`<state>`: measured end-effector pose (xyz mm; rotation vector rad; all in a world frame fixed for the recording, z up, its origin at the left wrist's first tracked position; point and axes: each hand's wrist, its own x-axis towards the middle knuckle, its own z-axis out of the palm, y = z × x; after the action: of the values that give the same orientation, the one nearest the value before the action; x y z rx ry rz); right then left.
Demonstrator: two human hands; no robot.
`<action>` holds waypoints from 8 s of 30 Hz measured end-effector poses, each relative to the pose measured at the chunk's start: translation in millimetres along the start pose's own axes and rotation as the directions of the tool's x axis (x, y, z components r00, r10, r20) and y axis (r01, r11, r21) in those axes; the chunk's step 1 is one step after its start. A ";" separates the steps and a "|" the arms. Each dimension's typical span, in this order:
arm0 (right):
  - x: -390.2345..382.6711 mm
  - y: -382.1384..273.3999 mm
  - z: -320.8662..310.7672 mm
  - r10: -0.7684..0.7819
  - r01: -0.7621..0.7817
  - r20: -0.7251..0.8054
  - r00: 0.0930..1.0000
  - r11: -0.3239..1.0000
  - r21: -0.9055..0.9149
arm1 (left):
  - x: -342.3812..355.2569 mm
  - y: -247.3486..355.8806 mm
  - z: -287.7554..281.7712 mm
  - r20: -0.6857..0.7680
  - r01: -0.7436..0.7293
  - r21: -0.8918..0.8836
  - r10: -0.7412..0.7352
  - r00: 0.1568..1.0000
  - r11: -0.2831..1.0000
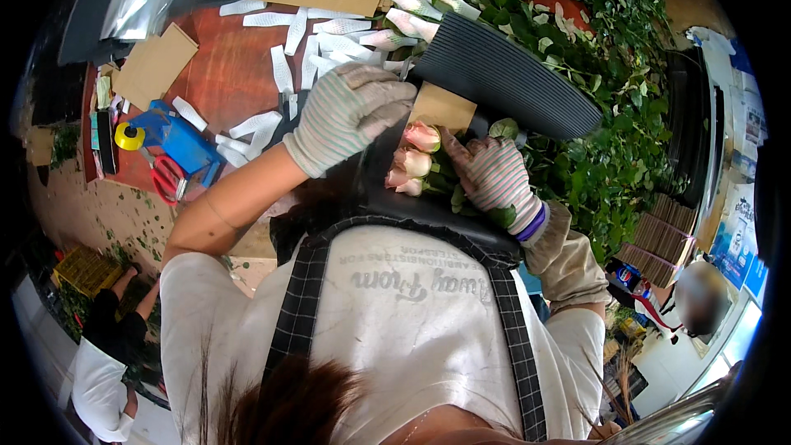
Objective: The person places rosebuds into a black foam protective holder, wraps them with a cardboard sheet, and prepares them for further packaging while working at a table in a floral facility.
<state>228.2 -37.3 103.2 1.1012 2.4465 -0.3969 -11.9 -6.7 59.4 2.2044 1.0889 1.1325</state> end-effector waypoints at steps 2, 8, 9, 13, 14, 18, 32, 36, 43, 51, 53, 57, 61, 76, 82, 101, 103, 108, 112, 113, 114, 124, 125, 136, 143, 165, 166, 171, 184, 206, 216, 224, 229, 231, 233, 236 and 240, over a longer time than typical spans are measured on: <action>1.4 1.5 4.2 -0.002 0.003 -0.015 1.000 1.000 0.022 | -0.7 1.9 -8.6 0.004 0.021 0.032 -0.021 1.000 0.999; 0.7 0.9 10.4 -0.006 0.009 -0.100 0.995 0.999 0.037 | -7.1 0.8 -0.2 0.254 -0.134 -0.063 0.146 0.956 0.989; 1.4 1.6 6.6 -0.011 0.012 -0.053 0.999 1.000 0.016 | 3.6 10.0 2.4 0.290 -0.292 -0.102 0.309 0.906 0.951; 0.2 9.8 1.0 0.016 -0.020 0.073 0.997 0.999 0.049 | 11.2 12.8 33.7 0.585 -0.275 -0.080 0.269 0.765 0.958; -10.6 14.6 -1.4 0.027 -0.019 -0.094 0.995 0.996 0.086 | 19.9 13.5 31.3 0.632 -0.270 -0.058 0.244 0.735 0.961; -48.5 10.9 -33.7 0.029 0.092 -0.460 0.887 0.967 0.238 | 33.4 16.2 31.3 0.751 -0.190 0.008 0.120 0.649 0.982; 0.3 -30.0 -29.3 0.070 -0.054 0.098 0.993 0.986 -0.160 | 64.4 12.8 35.4 0.853 0.089 -0.099 0.039 0.520 0.991; -64.1 -25.4 -54.0 0.100 -0.080 -0.328 0.939 0.994 0.072 | 58.4 8.8 42.2 0.830 0.028 -0.109 0.076 0.552 0.994; -156.7 -21.9 -73.0 0.245 0.291 -0.875 0.418 0.876 0.384 | 52.4 41.6 35.9 0.787 -0.232 0.030 0.120 0.605 0.972; -276.6 13.4 -94.1 0.511 -0.263 -0.813 -0.278 0.774 0.577 | 36.1 41.5 56.6 0.795 -0.346 0.036 0.183 0.578 0.937; -352.7 26.7 -114.4 0.064 -0.629 -0.903 -0.426 0.696 0.346 | 39.5 53.4 55.5 0.802 -0.340 0.018 0.190 0.567 0.940; -460.5 -3.4 -135.0 -0.164 -0.608 -0.804 -0.571 0.743 0.280 | 33.8 49.7 41.6 0.811 -0.299 0.007 0.169 0.559 0.954; -490.3 -34.8 -134.2 0.004 -0.391 -0.820 -0.572 0.877 0.278 | 30.1 51.4 24.3 0.716 -0.240 -0.135 0.263 0.647 0.961; -360.5 76.6 -58.9 0.537 0.447 -0.792 -0.290 0.808 0.384 | 25.0 10.6 39.5 0.775 0.040 -0.172 0.110 0.622 0.984; -424.1 7.0 -137.1 -0.231 -0.472 -0.807 -0.543 0.879 0.065 | 22.6 22.1 46.5 0.809 -0.072 -0.033 0.069 0.584 0.997; -479.5 67.2 -125.2 0.282 -0.382 -0.838 -0.467 0.790 0.479 | 23.5 27.5 45.7 0.806 -0.116 -0.016 0.082 0.587 0.993; -483.2 58.7 -129.0 0.230 -0.426 -0.849 -0.476 0.784 0.451 | 22.3 26.6 44.0 0.788 -0.095 -0.055 0.102 0.608 0.994; -480.6 41.4 -150.0 0.146 -0.522 -0.896 -0.420 0.768 0.370 | 22.2 32.7 42.4 0.791 -0.081 -0.010 0.057 0.609 0.997; -447.3 46.3 -169.5 0.221 -0.543 -0.940 -0.259 0.772 0.331 | 25.6 34.6 51.9 0.803 -0.099 -0.031 0.084 0.590 0.995; -424.6 66.9 -162.2 0.264 -0.474 -0.942 -0.206 0.816 0.332 | 21.7 33.8 39.3 0.793 -0.091 0.011 0.047 0.607 0.996; -411.0 68.0 -164.8 0.299 -0.461 -0.946 -0.128 0.826 0.324 | 22.8 34.8 43.8 0.793 -0.101 -0.019 0.076 0.605 0.995; -397.1 58.6 -167.1 0.358 -0.101 -0.923 -0.141 0.922 0.373 | 24.5 35.1 47.1 0.797 -0.108 -0.047 0.102 0.595 0.993; -410.9 60.5 -161.1 0.338 -0.130 -0.915 -0.220 0.920 0.371 | 23.1 33.5 46.1 0.791 -0.117 -0.042 0.104 0.603 0.992; -493.8 164.0 19.9 0.421 0.146 -0.212 -0.882 0.671 0.727 | 16.6 27.6 46.7 0.764 -0.146 -0.029 0.116 0.635 0.989; -361.5 217.8 189.9 0.729 0.274 0.100 -0.677 0.123 0.954 | 25.8 41.0 63.3 0.765 -0.180 -0.037 0.144 0.627 0.983; -77.6 20.8 -27.1 0.058 -0.052 -0.178 0.982 0.998 0.035 | 16.7 7.0 30.7 0.781 0.635 -0.191 -0.275 0.560 0.749; -79.4 19.4 -24.9 0.049 -0.042 -0.163 0.985 0.998 0.050 | 15.5 5.3 30.6 0.764 0.601 -0.224 -0.245 0.597 0.767; -78.0 34.5 39.7 0.032 -0.029 -0.006 0.999 0.965 0.261 | 14.1 8.3 23.8 0.630 0.250 -0.187 -0.079 0.773 0.950; -13.4 -3.9 10.2 -0.107 0.159 -0.233 0.967 0.963 0.218 | -54.5 13.8 24.3 0.567 0.880 -0.319 -0.673 0.475 0.352; -14.9 -2.6 29.0 -0.087 0.155 -0.140 0.986 0.782 0.604 | 8.7 31.6 18.2 0.559 -0.226 -0.225 0.315 0.767 0.948; 86.8 211.9 -127.2 0.308 0.159 -0.703 0.641 0.843 0.514 | 11.0 21.7 29.2 0.803 -0.084 -0.126 0.151 0.577 0.989; 199.5 238.8 -70.6 0.363 -0.314 0.266 0.893 0.926 -0.209 | -0.3 11.8 36.8 0.886 -0.059 -0.012 0.038 0.462 0.998; 233.8 310.8 -115.6 0.565 -0.551 -0.165 0.808 0.825 0.125 | 5.3 22.0 31.0 0.920 -0.037 -0.019 0.032 0.390 0.999; 236.3 361.1 -100.9 0.374 -0.595 -0.807 0.457 0.803 0.036 | 2.2 18.6 32.5 0.919 0.055 -0.031 0.007 0.394 0.998; 252.3 371.0 -77.7 0.625 -0.646 -0.561 0.543 0.737 0.197 | -13.2 12.9 38.0 0.909 0.290 -0.110 -0.022 0.417 0.951; 237.7 315.3 -64.0 0.618 -0.607 -0.235 0.750 0.785 0.126 | -4.1 13.3 35.5 0.884 0.002 -0.098 0.086 0.459 0.995; 158.3 282.1 -104.3 0.306 -0.333 -0.172 0.936 0.929 -0.162 | 7.1 21.9 32.5 0.916 -0.057 0.011 0.013 0.401 0.998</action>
<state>321.3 289.4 92.9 1.4556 2.3056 0.0196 27.1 -14.8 58.8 2.3118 0.5193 -0.2481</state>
